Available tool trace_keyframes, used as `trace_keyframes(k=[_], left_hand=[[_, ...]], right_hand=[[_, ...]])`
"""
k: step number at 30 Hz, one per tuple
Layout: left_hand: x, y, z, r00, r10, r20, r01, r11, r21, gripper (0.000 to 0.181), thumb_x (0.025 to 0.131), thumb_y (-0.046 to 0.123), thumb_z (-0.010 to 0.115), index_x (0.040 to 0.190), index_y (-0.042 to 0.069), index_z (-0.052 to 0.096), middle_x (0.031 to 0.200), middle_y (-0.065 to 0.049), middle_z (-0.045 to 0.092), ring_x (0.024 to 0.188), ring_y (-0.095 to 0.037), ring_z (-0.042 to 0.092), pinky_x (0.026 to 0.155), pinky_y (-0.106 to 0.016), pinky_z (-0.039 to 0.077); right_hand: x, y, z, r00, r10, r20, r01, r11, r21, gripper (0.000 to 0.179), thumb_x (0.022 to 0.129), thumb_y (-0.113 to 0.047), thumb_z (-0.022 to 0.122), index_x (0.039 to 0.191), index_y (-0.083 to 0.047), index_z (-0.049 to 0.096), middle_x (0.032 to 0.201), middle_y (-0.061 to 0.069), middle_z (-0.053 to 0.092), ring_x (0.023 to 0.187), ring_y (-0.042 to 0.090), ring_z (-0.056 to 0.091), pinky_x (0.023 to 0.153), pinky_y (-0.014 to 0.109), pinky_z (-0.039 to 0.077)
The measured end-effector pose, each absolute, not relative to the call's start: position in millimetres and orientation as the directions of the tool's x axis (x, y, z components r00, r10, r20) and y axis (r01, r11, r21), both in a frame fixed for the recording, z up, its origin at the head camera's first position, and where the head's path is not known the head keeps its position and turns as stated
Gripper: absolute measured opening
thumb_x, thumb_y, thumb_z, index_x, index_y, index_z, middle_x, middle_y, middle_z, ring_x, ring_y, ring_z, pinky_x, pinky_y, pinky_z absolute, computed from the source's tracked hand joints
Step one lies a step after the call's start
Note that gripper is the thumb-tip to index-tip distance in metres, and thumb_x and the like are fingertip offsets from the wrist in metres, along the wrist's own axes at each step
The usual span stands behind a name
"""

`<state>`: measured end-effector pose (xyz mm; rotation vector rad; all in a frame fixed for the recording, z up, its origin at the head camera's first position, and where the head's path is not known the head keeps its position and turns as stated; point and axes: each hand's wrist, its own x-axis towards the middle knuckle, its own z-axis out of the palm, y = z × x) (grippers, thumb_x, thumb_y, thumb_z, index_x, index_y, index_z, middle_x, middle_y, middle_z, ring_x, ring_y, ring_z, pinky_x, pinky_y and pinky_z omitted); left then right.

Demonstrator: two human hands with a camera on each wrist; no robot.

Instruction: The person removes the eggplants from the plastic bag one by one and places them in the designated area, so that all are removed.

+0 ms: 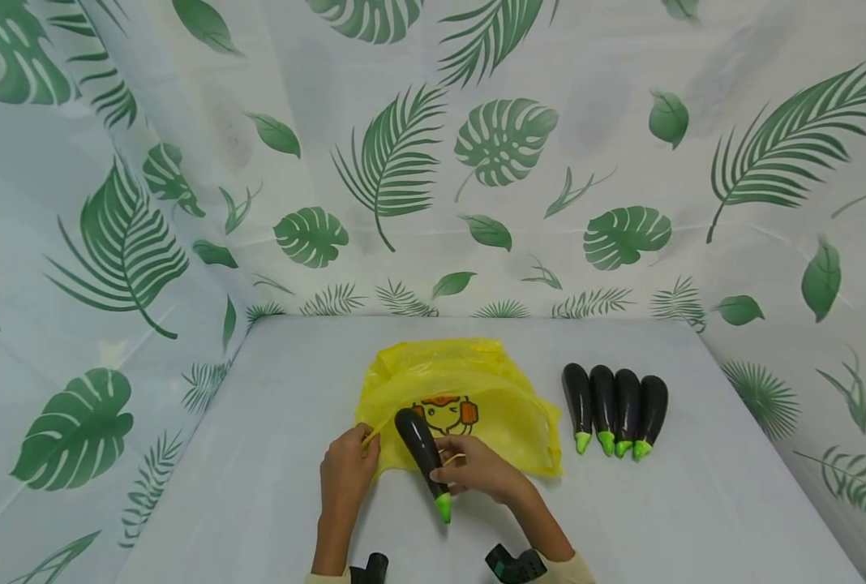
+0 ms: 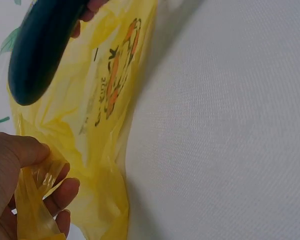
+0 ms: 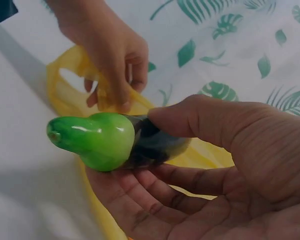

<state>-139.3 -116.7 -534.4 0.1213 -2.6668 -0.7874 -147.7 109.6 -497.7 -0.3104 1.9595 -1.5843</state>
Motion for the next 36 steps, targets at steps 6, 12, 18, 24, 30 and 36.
trace_keyframes(k=[6, 12, 18, 24, 30, 36], left_hand=[[-138.9, -117.3, -533.4, -0.936, -0.183, 0.299, 0.012, 0.837, 0.547, 0.012, 0.087, 0.019, 0.071, 0.091, 0.008, 0.07, 0.082, -0.003, 0.071, 0.067, -0.014, 0.062, 0.059, -0.032, 0.05], [-139.1, -116.9, -535.4, -0.926, -0.179, 0.332, 0.032, 0.84, 0.542, 0.011, 0.085, 0.018, 0.073, 0.09, 0.008, 0.071, 0.082, -0.004, 0.072, 0.067, -0.016, 0.065, 0.057, -0.033, 0.051], [-138.5, -116.4, -534.5, -0.93, -0.17, 0.325, 0.036, 0.839, 0.543, 0.011, 0.085, 0.017, 0.073, 0.09, 0.007, 0.07, 0.083, -0.005, 0.072, 0.067, -0.016, 0.065, 0.055, -0.031, 0.05], [-136.9, -116.3, -533.4, -0.938, -0.172, 0.302, 0.021, 0.84, 0.542, 0.014, 0.086, 0.018, 0.072, 0.092, 0.006, 0.071, 0.085, -0.006, 0.073, 0.069, -0.016, 0.065, 0.058, -0.032, 0.052], [-137.8, -115.9, -534.7, -0.94, -0.172, 0.294, 0.016, 0.839, 0.545, 0.013, 0.087, 0.019, 0.072, 0.092, 0.007, 0.07, 0.084, -0.005, 0.072, 0.067, -0.014, 0.064, 0.057, -0.03, 0.05], [-138.1, -116.3, -534.0, -0.938, -0.174, 0.301, 0.02, 0.837, 0.547, 0.012, 0.087, 0.019, 0.071, 0.091, 0.007, 0.07, 0.084, -0.005, 0.072, 0.067, -0.014, 0.064, 0.056, -0.031, 0.05]], right_hand=[[-145.1, 118.8, -488.3, -0.777, -0.569, -0.27, 0.157, 0.24, -0.958, 0.056, 0.087, -0.014, 0.069, 0.135, 0.007, 0.05, 0.109, 0.015, 0.061, 0.09, 0.018, 0.065, 0.07, 0.036, 0.058], [-144.8, 128.6, -478.2, -0.798, -0.549, -0.249, 0.131, 0.245, -0.961, 0.058, 0.088, -0.017, 0.07, 0.135, 0.008, 0.048, 0.115, 0.016, 0.062, 0.095, 0.02, 0.065, 0.074, 0.037, 0.058], [-145.3, 141.5, -471.0, -0.824, -0.519, -0.226, 0.12, 0.23, -0.966, 0.058, 0.089, -0.017, 0.067, 0.137, 0.008, 0.046, 0.12, 0.022, 0.06, 0.096, 0.021, 0.065, 0.077, 0.037, 0.058], [-145.2, 156.1, -462.8, -0.856, -0.479, -0.194, 0.111, 0.196, -0.974, 0.062, 0.09, -0.019, 0.067, 0.139, 0.01, 0.042, 0.127, 0.025, 0.055, 0.101, 0.022, 0.064, 0.08, 0.037, 0.057], [-148.2, 170.0, -455.4, -0.9, -0.409, -0.149, 0.068, 0.205, -0.976, 0.062, 0.09, -0.02, 0.069, 0.139, 0.007, 0.043, 0.129, 0.025, 0.052, 0.102, 0.023, 0.064, 0.08, 0.034, 0.056], [-149.7, 183.1, -449.8, -0.938, -0.324, -0.12, 0.045, 0.229, -0.972, 0.062, 0.09, -0.019, 0.069, 0.142, 0.002, 0.043, 0.128, 0.023, 0.053, 0.106, 0.025, 0.065, 0.082, 0.032, 0.056]])
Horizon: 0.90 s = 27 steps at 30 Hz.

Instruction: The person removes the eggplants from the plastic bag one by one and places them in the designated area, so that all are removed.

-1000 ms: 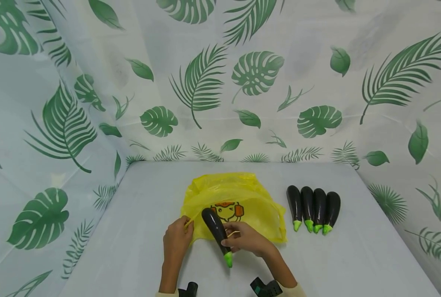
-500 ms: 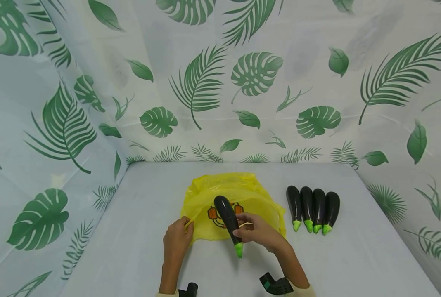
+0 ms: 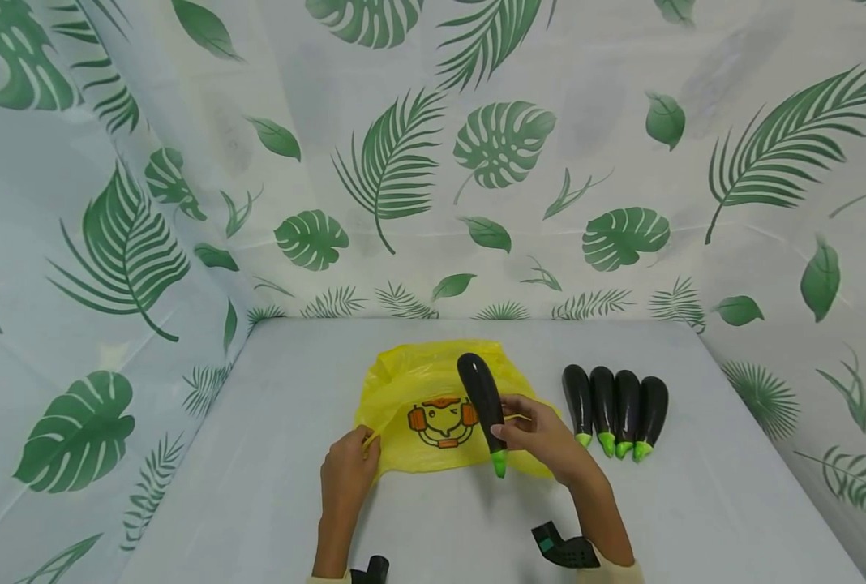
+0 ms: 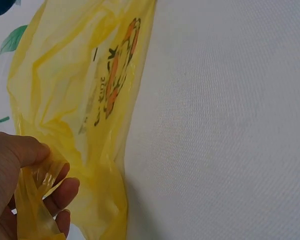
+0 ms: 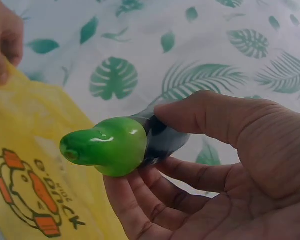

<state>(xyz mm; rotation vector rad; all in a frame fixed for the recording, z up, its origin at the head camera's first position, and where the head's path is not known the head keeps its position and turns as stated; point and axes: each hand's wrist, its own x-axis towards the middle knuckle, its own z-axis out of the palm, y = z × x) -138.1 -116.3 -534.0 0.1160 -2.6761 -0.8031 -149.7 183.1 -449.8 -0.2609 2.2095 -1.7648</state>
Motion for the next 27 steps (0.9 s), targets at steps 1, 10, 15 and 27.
trace_keyframes(k=[1, 10, 15, 27], left_hand=[[-138.1, -116.4, -533.8, -0.938, -0.174, 0.3, 0.021, 0.836, 0.549, 0.012, 0.087, 0.018, 0.071, 0.091, 0.007, 0.07, 0.084, -0.005, 0.072, 0.067, -0.014, 0.064, 0.056, -0.031, 0.05], [-138.5, -116.1, -533.8, -0.938, -0.171, 0.301, 0.025, 0.834, 0.551, 0.012, 0.087, 0.018, 0.07, 0.092, 0.006, 0.07, 0.084, -0.005, 0.072, 0.067, -0.014, 0.064, 0.056, -0.03, 0.05], [-137.9, -115.3, -534.5, -0.94, -0.176, 0.294, 0.017, 0.833, 0.553, 0.012, 0.087, 0.017, 0.071, 0.092, 0.007, 0.071, 0.085, -0.005, 0.072, 0.068, -0.015, 0.064, 0.056, -0.03, 0.05], [-138.9, -116.1, -532.4, -0.941, -0.172, 0.29, 0.015, 0.837, 0.547, 0.014, 0.087, 0.018, 0.071, 0.093, 0.005, 0.07, 0.084, -0.006, 0.072, 0.066, -0.012, 0.061, 0.058, -0.03, 0.05]], right_hand=[[-149.9, 185.1, -449.3, -0.943, -0.309, -0.119, 0.046, 0.235, -0.971, 0.062, 0.09, -0.019, 0.069, 0.142, 0.001, 0.043, 0.128, 0.022, 0.054, 0.106, 0.025, 0.065, 0.083, 0.031, 0.056], [-148.2, 202.9, -444.5, -0.968, -0.232, -0.095, 0.035, 0.253, -0.967, 0.058, 0.092, -0.021, 0.066, 0.142, -0.004, 0.044, 0.131, 0.022, 0.054, 0.114, 0.031, 0.062, 0.088, 0.033, 0.054], [-147.0, 210.6, -442.6, -0.978, -0.192, -0.083, 0.028, 0.271, -0.962, 0.059, 0.092, -0.022, 0.066, 0.144, -0.005, 0.043, 0.133, 0.021, 0.054, 0.115, 0.031, 0.06, 0.09, 0.03, 0.053], [-144.2, 241.4, -430.8, -0.997, -0.068, -0.033, 0.006, 0.358, -0.934, 0.066, 0.096, -0.031, 0.062, 0.15, -0.006, 0.033, 0.135, 0.019, 0.05, 0.1, -0.001, 0.056, 0.086, 0.019, 0.051]])
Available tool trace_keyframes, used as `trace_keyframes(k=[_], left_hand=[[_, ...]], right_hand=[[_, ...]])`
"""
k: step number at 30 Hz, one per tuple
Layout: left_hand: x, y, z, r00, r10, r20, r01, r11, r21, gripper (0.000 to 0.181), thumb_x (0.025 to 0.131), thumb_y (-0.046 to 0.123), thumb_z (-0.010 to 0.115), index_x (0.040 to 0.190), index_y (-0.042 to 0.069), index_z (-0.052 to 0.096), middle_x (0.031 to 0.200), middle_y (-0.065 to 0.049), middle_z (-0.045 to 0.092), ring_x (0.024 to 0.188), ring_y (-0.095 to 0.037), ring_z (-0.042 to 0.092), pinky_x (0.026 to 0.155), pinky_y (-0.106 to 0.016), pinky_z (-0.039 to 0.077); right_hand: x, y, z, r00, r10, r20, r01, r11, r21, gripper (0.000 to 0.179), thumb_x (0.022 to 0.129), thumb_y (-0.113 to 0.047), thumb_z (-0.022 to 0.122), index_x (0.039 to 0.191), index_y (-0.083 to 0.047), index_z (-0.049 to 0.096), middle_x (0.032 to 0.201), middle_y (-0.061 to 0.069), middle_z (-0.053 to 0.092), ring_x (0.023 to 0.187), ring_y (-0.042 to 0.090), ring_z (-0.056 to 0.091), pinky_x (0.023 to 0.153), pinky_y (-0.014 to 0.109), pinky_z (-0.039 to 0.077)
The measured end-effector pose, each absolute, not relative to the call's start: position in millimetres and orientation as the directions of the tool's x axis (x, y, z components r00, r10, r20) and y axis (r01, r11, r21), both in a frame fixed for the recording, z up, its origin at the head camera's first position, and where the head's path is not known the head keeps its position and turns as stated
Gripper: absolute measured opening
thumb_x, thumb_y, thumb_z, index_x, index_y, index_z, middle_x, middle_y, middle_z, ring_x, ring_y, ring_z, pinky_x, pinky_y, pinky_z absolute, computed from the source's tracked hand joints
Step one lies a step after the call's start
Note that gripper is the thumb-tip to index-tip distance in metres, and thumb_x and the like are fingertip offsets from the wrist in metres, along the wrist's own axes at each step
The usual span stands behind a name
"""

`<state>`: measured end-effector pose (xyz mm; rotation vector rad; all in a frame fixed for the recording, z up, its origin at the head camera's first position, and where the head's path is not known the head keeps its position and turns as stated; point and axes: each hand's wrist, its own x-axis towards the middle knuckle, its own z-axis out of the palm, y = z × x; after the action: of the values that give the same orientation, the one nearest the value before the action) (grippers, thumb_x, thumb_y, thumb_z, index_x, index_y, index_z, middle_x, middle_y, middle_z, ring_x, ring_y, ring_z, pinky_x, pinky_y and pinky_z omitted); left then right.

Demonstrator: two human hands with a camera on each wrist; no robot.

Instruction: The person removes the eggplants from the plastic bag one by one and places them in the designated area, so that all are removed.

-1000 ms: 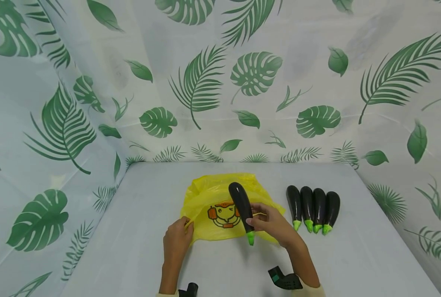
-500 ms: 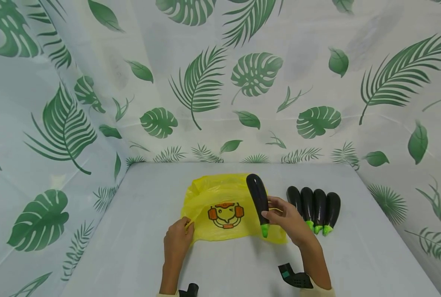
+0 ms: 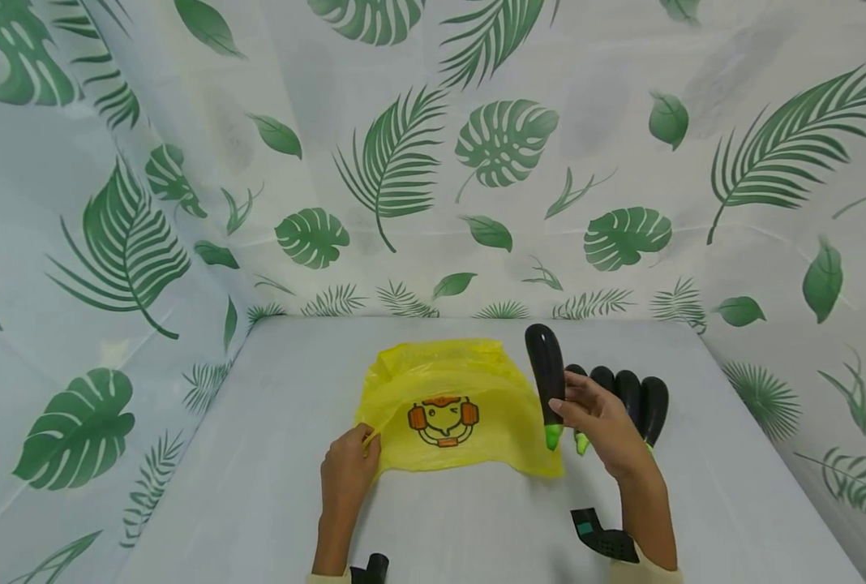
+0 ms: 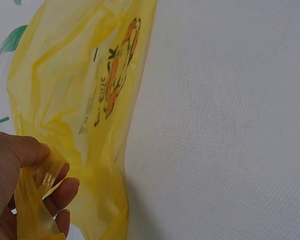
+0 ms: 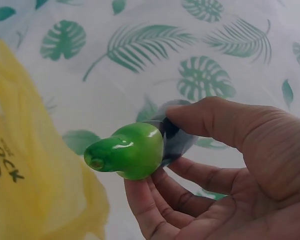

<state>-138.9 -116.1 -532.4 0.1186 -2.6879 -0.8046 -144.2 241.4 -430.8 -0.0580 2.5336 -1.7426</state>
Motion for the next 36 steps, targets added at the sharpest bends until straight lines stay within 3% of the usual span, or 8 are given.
trace_keyframes(k=[7, 13, 22, 28, 30, 36], left_hand=[[-139.3, -116.4, -534.1, -0.943, -0.172, 0.284, 0.012, 0.838, 0.545, 0.013, 0.087, 0.018, 0.071, 0.093, 0.006, 0.07, 0.083, -0.005, 0.071, 0.065, -0.011, 0.06, 0.057, -0.03, 0.049], [-139.3, -116.9, -534.3, -0.941, -0.172, 0.291, 0.016, 0.837, 0.547, 0.013, 0.087, 0.018, 0.071, 0.093, 0.007, 0.07, 0.084, -0.005, 0.072, 0.067, -0.013, 0.062, 0.057, -0.031, 0.049], [-138.8, -117.9, -535.1, -0.939, -0.17, 0.299, 0.023, 0.836, 0.547, 0.014, 0.088, 0.019, 0.07, 0.094, 0.006, 0.07, 0.084, -0.005, 0.072, 0.065, -0.012, 0.06, 0.057, -0.03, 0.049], [-137.5, -118.1, -537.3, -0.943, -0.177, 0.281, 0.009, 0.833, 0.554, 0.013, 0.088, 0.019, 0.071, 0.094, 0.007, 0.071, 0.084, -0.004, 0.072, 0.067, -0.013, 0.062, 0.056, -0.03, 0.049], [-137.4, -118.0, -538.0, -0.944, -0.178, 0.277, 0.006, 0.832, 0.555, 0.013, 0.088, 0.019, 0.07, 0.094, 0.007, 0.07, 0.084, -0.004, 0.072, 0.067, -0.013, 0.062, 0.057, -0.03, 0.049], [-138.0, -118.5, -536.6, -0.944, -0.183, 0.275, 0.004, 0.827, 0.563, 0.013, 0.088, 0.019, 0.07, 0.094, 0.008, 0.07, 0.084, -0.004, 0.072, 0.066, -0.012, 0.061, 0.057, -0.03, 0.048]], right_hand=[[-145.9, 267.6, -431.6, -0.998, 0.046, -0.04, 0.055, 0.391, -0.919, 0.07, 0.097, -0.035, 0.058, 0.151, -0.002, 0.029, 0.134, 0.019, 0.046, 0.093, -0.007, 0.053, 0.08, 0.014, 0.049], [-145.6, 288.0, -437.6, -0.993, 0.097, -0.065, 0.093, 0.321, -0.943, 0.074, 0.098, -0.032, 0.058, 0.151, 0.004, 0.022, 0.136, 0.019, 0.04, 0.09, -0.012, 0.053, 0.077, 0.012, 0.05], [-141.9, 316.7, -451.3, -0.97, 0.203, -0.132, 0.181, 0.247, -0.952, 0.08, 0.095, -0.035, 0.061, 0.151, 0.006, 0.02, 0.111, -0.015, 0.046, 0.089, -0.015, 0.052, 0.074, 0.008, 0.048], [-141.1, 338.3, -464.1, -0.931, 0.316, -0.183, 0.263, 0.232, -0.937, 0.083, 0.093, -0.038, 0.063, 0.151, 0.005, 0.022, 0.12, 0.002, 0.048, 0.081, -0.015, 0.052, 0.069, 0.008, 0.049], [-142.5, 346.6, -470.7, -0.912, 0.368, -0.18, 0.262, 0.185, -0.947, 0.08, 0.091, -0.036, 0.066, 0.149, 0.003, 0.029, 0.119, 0.007, 0.051, 0.079, -0.012, 0.055, 0.066, 0.01, 0.05], [-144.4, 359.1, -470.0, -0.84, 0.487, -0.237, 0.359, 0.172, -0.917, 0.079, 0.092, -0.037, 0.063, 0.151, 0.002, 0.027, 0.114, 0.002, 0.047, 0.073, -0.012, 0.051, 0.063, 0.009, 0.05]])
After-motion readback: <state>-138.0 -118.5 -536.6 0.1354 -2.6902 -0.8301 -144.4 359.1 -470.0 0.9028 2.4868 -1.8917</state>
